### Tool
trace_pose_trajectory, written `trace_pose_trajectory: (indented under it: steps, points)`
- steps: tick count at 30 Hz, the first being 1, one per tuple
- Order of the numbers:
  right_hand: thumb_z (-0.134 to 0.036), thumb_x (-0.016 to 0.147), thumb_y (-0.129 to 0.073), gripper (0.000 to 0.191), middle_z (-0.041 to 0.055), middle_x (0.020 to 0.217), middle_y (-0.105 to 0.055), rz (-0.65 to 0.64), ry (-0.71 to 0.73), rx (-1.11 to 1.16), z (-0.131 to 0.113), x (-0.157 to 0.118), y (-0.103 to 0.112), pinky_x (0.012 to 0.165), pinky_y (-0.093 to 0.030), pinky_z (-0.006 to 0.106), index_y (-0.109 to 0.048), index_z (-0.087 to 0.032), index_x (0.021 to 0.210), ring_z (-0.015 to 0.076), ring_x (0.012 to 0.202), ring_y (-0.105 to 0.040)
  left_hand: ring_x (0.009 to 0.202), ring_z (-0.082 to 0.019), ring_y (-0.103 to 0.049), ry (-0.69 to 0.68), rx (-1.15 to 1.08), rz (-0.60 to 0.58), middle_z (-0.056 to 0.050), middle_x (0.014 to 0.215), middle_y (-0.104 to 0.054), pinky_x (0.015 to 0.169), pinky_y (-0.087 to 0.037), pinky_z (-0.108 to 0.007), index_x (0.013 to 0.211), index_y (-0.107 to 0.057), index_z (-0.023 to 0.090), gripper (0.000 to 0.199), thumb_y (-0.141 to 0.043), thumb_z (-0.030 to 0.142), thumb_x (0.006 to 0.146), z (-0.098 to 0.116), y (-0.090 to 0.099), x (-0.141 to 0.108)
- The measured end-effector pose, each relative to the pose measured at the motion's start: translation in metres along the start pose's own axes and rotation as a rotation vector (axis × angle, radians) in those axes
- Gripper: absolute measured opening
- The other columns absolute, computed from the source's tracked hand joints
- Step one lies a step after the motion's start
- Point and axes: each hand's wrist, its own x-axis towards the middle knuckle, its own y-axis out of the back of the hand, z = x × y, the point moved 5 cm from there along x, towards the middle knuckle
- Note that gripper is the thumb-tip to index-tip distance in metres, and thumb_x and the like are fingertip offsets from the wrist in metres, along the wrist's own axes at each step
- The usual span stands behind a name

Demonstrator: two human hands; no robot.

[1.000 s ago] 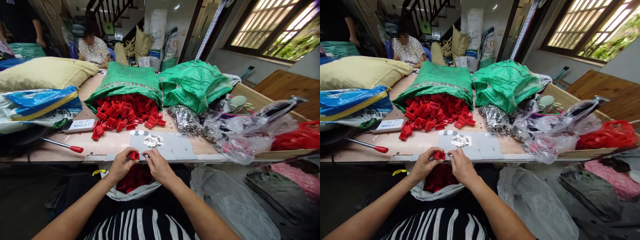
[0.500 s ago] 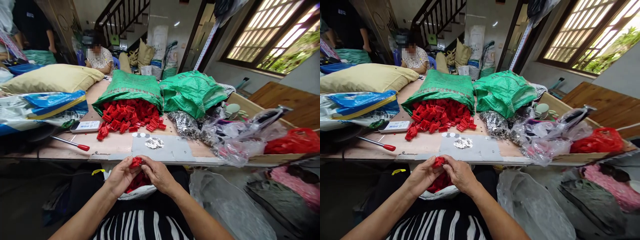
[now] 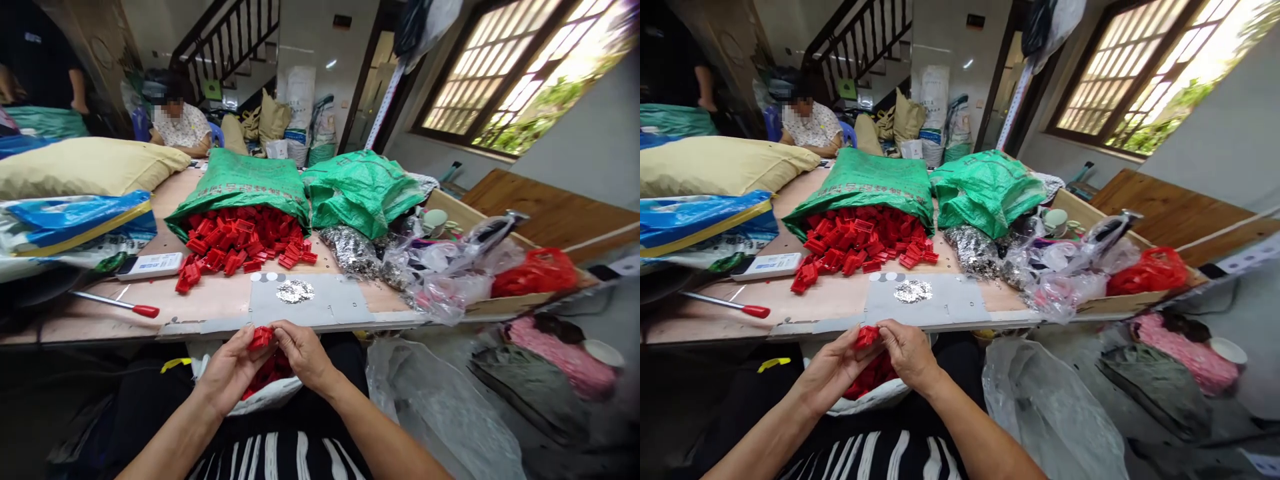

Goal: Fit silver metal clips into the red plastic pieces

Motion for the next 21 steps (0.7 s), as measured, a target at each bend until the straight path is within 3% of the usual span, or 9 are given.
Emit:
trace_pose_trajectory:
  steps: [4, 8, 14, 17, 21]
  points:
    - [-0.038, 0.099, -0.036, 0.035, -0.0048, 0.058, -0.053, 0.028, -0.081, -0.005, 0.022, -0.003, 0.008, 0.059, -0.04, 0.021, -0.062, -0.024, 0.117, 0.0111, 0.055, -0.05, 0.099, -0.021, -0.066, -0.088, 0.355, 0.054, -0.006, 0.098, -0.074, 0.098, -0.048, -0.034, 0.071, -0.067, 0.016, 0.019, -0.081, 0.028, 0.065, 0.006, 0.024, 0.005]
    - [-0.036, 0.097, -0.039, 0.033, -0.0046, 0.059, -0.053, 0.132, -0.158, -0.073, 0.051, -0.008, 0.035, 0.061, -0.04, 0.021, -0.061, -0.022, 0.117, 0.0117, 0.058, -0.053, 0.111, -0.028, -0.061, -0.196, 0.654, 0.173, -0.008, 0.099, -0.074, 0.095, -0.048, -0.032, 0.081, -0.072, 0.017, 0.041, -0.086, 0.041, 0.051, 0.017, 0.051, 0.009]
    - [-0.031, 0.094, -0.045, 0.029, 0.0029, 0.087, -0.068, 0.4, -0.258, -0.371, 0.088, -0.02, 0.107, 0.075, -0.047, 0.026, -0.062, -0.02, 0.115, 0.0164, 0.08, -0.063, 0.103, -0.027, -0.066, -0.189, 0.658, 0.251, -0.008, 0.09, -0.076, 0.088, -0.053, -0.027, 0.08, -0.07, 0.017, 0.047, -0.086, 0.047, 0.047, 0.012, 0.078, 0.017]
    - [-0.022, 0.09, -0.048, 0.028, 0.0074, 0.104, -0.067, 0.527, -0.377, -0.576, 0.108, -0.027, 0.147, 0.085, -0.046, 0.027, -0.062, -0.016, 0.114, 0.0172, 0.094, -0.062, 0.097, -0.028, -0.069, -0.198, 0.624, 0.292, -0.008, 0.086, -0.076, 0.084, -0.055, -0.026, 0.08, -0.069, 0.016, 0.05, -0.086, 0.048, 0.045, 0.006, 0.084, 0.019]
    - [-0.014, 0.087, -0.049, 0.033, 0.0122, 0.111, -0.062, 0.619, -0.493, -0.687, 0.13, -0.036, 0.193, 0.092, -0.042, 0.031, -0.06, -0.014, 0.118, 0.0211, 0.103, -0.058, 0.093, -0.032, -0.07, -0.194, 0.593, 0.325, -0.008, 0.08, -0.076, 0.082, -0.059, -0.032, 0.075, -0.068, 0.017, 0.052, -0.088, 0.047, 0.038, 0.0, 0.087, 0.022]
